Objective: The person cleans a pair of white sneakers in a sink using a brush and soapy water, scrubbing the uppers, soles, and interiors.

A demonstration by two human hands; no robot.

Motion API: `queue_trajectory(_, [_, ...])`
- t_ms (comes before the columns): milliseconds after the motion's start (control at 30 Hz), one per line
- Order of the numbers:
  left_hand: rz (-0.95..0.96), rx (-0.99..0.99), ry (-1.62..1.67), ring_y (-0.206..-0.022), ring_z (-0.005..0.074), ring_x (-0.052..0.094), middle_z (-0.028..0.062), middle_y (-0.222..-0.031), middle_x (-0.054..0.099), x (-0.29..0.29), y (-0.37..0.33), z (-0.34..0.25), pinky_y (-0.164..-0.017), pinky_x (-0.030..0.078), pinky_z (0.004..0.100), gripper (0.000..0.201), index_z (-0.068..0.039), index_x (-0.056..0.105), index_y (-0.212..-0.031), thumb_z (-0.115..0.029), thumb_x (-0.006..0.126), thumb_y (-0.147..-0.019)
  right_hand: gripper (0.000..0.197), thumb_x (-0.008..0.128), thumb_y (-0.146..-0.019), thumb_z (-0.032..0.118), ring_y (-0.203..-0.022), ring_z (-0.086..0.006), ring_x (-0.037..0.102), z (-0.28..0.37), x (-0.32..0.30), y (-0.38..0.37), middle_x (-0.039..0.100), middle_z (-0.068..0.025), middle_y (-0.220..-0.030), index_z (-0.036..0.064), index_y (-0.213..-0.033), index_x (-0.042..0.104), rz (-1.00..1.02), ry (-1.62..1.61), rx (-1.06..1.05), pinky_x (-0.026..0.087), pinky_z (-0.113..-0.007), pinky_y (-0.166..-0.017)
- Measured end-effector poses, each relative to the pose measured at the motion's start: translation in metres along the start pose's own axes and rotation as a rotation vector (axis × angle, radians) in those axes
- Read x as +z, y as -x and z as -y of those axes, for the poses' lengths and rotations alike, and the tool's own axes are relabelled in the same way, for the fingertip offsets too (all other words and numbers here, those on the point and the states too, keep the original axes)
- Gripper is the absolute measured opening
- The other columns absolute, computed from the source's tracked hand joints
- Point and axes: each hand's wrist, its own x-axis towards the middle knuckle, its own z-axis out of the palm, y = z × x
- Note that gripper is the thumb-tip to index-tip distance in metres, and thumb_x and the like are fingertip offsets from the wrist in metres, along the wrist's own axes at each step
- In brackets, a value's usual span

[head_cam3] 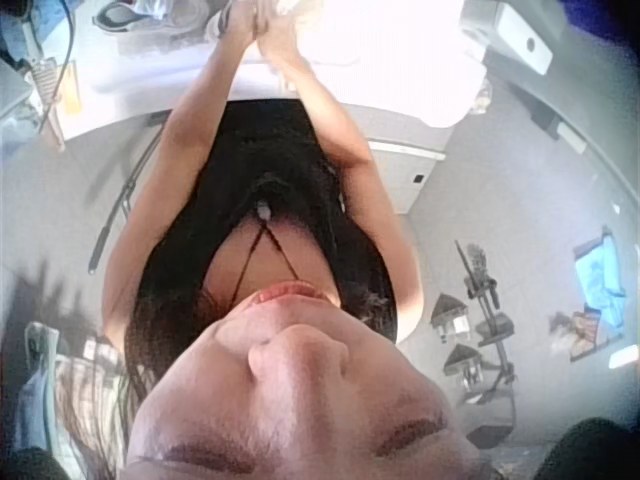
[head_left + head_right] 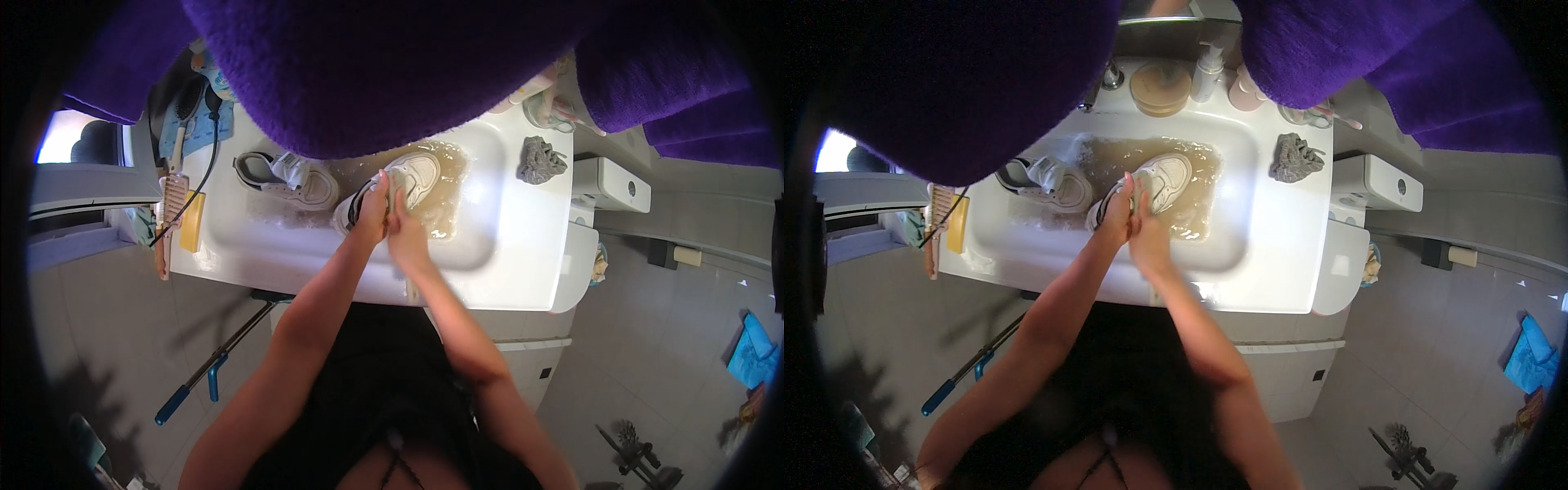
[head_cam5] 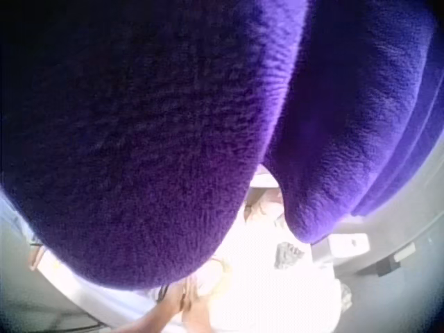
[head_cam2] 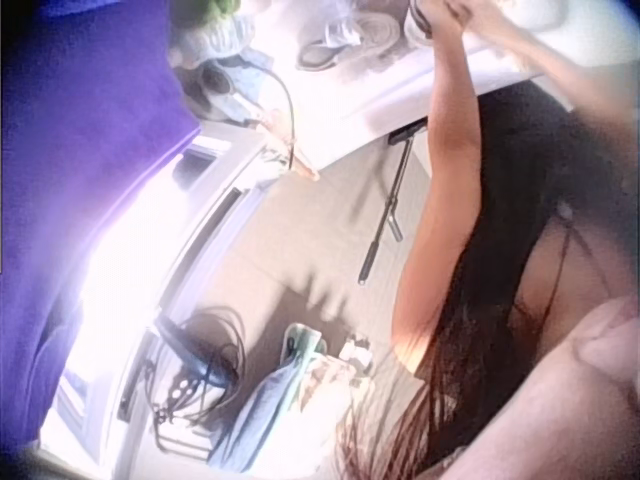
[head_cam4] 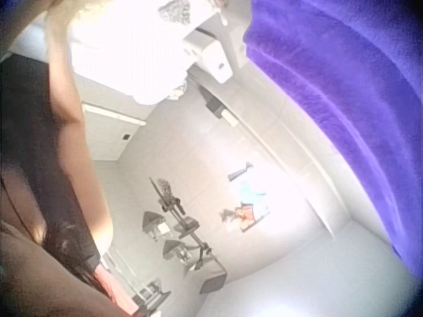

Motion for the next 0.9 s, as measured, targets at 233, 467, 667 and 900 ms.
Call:
queue_trajectory(233, [0.135,0.057,0.083,-0.092,0.0172,0.060,0.0079,-0.103,0.061,0.019,0.025,-0.007,-0.078,0.050,0.0292,0.034,-0.003,0.053,-0.109,-0.031,0.049,-0.091,0.053,0.043,-0.086,0.009,-0.070,-0.0378,0.060,-0.021,-0.043,-0.058,0.060,-0.0238,-0.078,0.0143,-0.137,0.027,0.032,0.219,0.253,0.047,-0.043,-0.066])
queue_trajectory(467, [0.114,0.116,-0.045,-0.098,0.0251,0.059,0.0116,-0.106,0.059,0.002,0.011,-0.008,-0.081,0.050,0.0370,0.031,0.001,0.052,-0.110,0.003,0.050,-0.079,0.049,0.043,-0.087,0.008,-0.071,-0.0350,0.060,-0.108,-0.016,-0.032,0.062,-0.0193,-0.079,0.0140,-0.135,0.035,-0.032,0.402,0.370,0.048,-0.041,-0.067])
queue_trajectory(667, [-0.052,0.095,0.015,-0.096,0.0261,0.059,0.0128,-0.105,0.059,-0.001,0.010,-0.006,-0.076,0.051,0.0374,0.033,0.002,0.052,-0.110,0.005,0.047,-0.077,0.047,0.046,-0.088,0.009,-0.065,-0.0337,0.058,-0.024,-0.014,0.014,0.060,-0.0230,-0.078,0.0130,-0.134,0.037,-0.020,-0.021,0.074,0.045,-0.035,-0.061])
queue_trajectory(900, [0.104,0.123,0.035,-0.088,0.0189,0.059,0.0082,-0.100,0.060,0.009,0.018,-0.004,-0.076,0.048,0.0312,0.023,0.000,0.054,-0.107,-0.006,0.053,-0.085,0.055,0.043,-0.086,0.005,-0.072,-0.0390,0.059,0.001,-0.028,-0.067,0.060,-0.0249,-0.084,0.0131,-0.138,0.026,0.046,0.221,0.318,0.045,-0.046,-0.063])
